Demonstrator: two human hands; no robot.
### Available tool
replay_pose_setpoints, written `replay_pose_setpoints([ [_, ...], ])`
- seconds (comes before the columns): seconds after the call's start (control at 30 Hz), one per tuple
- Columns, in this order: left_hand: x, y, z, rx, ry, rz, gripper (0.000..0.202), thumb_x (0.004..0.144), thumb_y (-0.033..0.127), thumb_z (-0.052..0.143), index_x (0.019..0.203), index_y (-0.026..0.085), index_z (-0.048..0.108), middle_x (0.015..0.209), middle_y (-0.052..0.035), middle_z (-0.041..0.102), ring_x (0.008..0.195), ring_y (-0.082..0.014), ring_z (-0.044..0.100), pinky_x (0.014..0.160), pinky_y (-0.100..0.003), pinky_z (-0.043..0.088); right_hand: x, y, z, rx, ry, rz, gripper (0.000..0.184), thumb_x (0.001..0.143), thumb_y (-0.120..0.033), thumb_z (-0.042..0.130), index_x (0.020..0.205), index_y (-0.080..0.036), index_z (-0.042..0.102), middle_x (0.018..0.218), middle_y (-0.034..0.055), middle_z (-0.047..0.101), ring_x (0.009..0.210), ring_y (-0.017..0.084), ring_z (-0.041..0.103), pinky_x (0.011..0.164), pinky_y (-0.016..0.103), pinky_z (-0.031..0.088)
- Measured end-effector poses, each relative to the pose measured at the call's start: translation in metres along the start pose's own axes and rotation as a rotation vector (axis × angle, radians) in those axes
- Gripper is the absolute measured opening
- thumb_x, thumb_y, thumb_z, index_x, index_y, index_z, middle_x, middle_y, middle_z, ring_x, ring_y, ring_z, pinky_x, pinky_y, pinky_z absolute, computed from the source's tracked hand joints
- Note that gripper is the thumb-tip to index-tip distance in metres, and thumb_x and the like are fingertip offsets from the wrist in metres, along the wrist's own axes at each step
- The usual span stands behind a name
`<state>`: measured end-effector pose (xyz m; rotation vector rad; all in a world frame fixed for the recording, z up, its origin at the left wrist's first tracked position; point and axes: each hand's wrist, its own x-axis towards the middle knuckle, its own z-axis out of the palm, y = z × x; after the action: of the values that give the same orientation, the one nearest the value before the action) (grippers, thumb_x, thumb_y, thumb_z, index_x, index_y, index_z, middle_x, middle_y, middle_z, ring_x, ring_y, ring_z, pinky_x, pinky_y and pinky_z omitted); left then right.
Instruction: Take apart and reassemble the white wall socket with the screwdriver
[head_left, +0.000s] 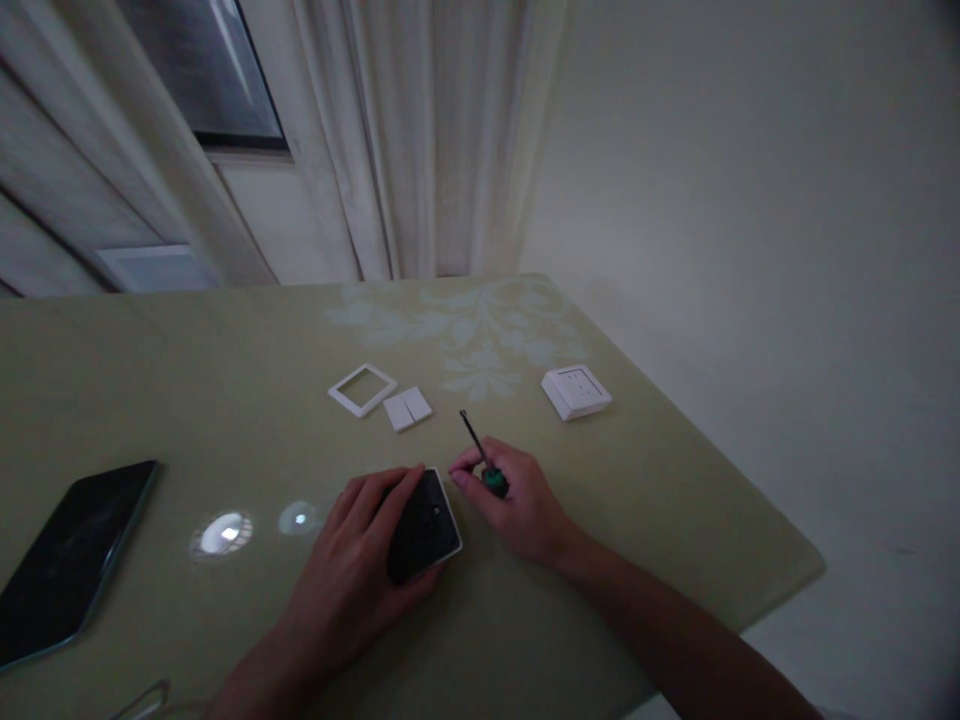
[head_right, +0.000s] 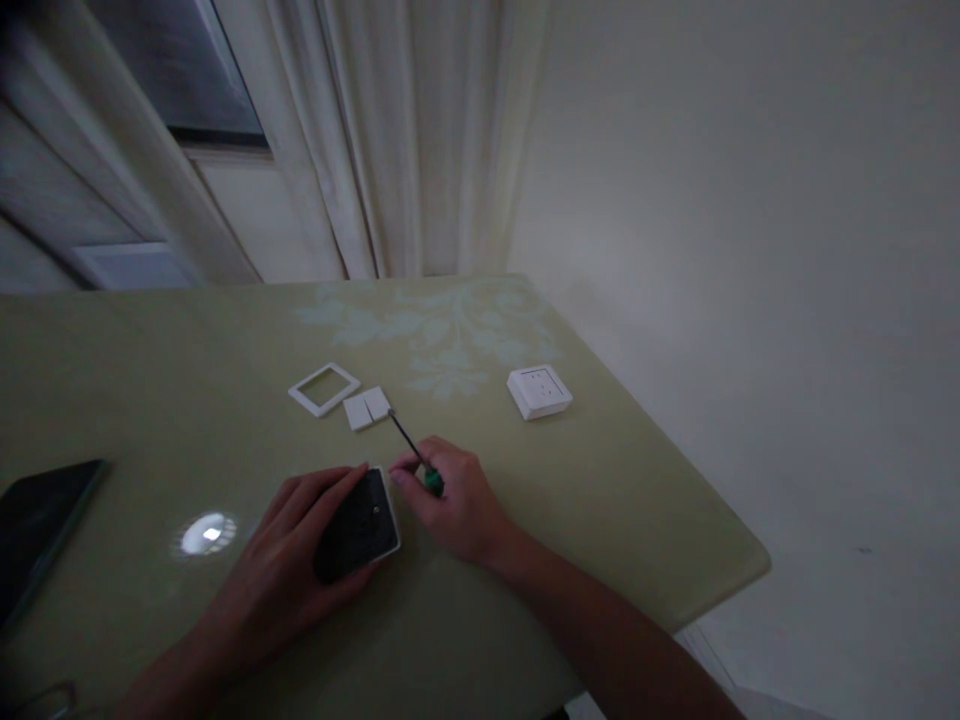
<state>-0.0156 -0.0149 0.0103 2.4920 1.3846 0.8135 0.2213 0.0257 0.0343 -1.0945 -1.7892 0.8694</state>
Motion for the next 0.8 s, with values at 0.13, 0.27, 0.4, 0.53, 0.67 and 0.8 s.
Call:
replay_pose_setpoints([
  [0.13, -0.001, 0.001, -0.002, -0.014, 0.009, 0.015, 0.084, 0.088, 0.029, 0.079, 0.162, 0.026, 0.04, 0.146, -0.0144, 0.064, 0.128, -0.0377, 0.061, 0.105, -0.056, 0.061, -0.001, -0.004, -0.003, 0.042, -0.017, 0.088, 0.014, 0.097, -0.032, 0.071, 0.102, -0.02, 0.075, 0.093, 0.0026, 0.075, 0.081, 0.017, 0.066, 0.077, 0.029, 0.051],
  [0.27, 0.001, 0.002, -0.004, -0.03, 0.005, 0.016, 0.077, 0.089, 0.029, 0.078, 0.159, 0.027, 0.044, 0.15, -0.0128, 0.065, 0.131, -0.0377, 0.06, 0.107, -0.057, 0.059, -0.002, 0.0, -0.005, 0.175, -0.147, 0.195, 0.034, 0.1, -0.03, 0.057, 0.13, -0.019, 0.068, 0.101, 0.0037, 0.068, 0.079, 0.016, 0.061, 0.072, 0.028, 0.05],
  [0.4, 0.003, -0.001, -0.003, -0.054, -0.029, 0.032, 0.061, 0.093, 0.032, 0.077, 0.149, 0.031, 0.053, 0.158, -0.0104, 0.062, 0.134, -0.0374, 0.059, 0.107, -0.058, 0.059, 0.002, 0.013, -0.009, 0.27, -0.174, 0.299, 0.047, 0.094, -0.014, 0.053, 0.138, -0.023, 0.066, 0.109, 0.0035, 0.068, 0.086, 0.015, 0.064, 0.086, 0.032, 0.054],
  [0.53, 0.003, -0.008, 0.001, -0.037, -0.035, 0.043, 0.05, 0.094, 0.031, 0.076, 0.141, 0.032, 0.06, 0.162, -0.0095, 0.06, 0.132, -0.0377, 0.06, 0.104, -0.059, 0.06, 0.009, 0.023, -0.013, 0.52, -0.193, 0.399, 0.056, 0.094, -0.024, 0.074, 0.148, -0.028, 0.058, 0.118, 0.0055, 0.076, 0.106, 0.019, 0.075, 0.101, 0.038, 0.057],
  [0.67, 0.004, -0.016, 0.004, 0.008, -0.032, 0.065, 0.051, 0.092, 0.028, 0.077, 0.14, 0.031, 0.064, 0.162, -0.0111, 0.061, 0.131, -0.0393, 0.06, 0.103, -0.063, 0.06, 0.014, 0.022, -0.015, 0.759, -0.144, 0.479, 0.03, 0.087, -0.034, 0.088, 0.112, -0.02, 0.078, 0.103, 0.0066, 0.082, 0.101, 0.02, 0.08, 0.1, 0.037, 0.061],
  [0.8, 0.006, -0.021, 0.005, 0.022, -0.015, 0.066, 0.05, 0.09, 0.029, 0.079, 0.139, 0.031, 0.067, 0.161, -0.0104, 0.063, 0.128, -0.0387, 0.063, 0.103, -0.062, 0.061, 0.016, 0.018, -0.017, 0.883, -0.125, 0.518, 0.036, 0.091, -0.04, 0.082, 0.119, -0.017, 0.081, 0.108, 0.0106, 0.084, 0.105, 0.021, 0.082, 0.106, 0.036, 0.061],
])
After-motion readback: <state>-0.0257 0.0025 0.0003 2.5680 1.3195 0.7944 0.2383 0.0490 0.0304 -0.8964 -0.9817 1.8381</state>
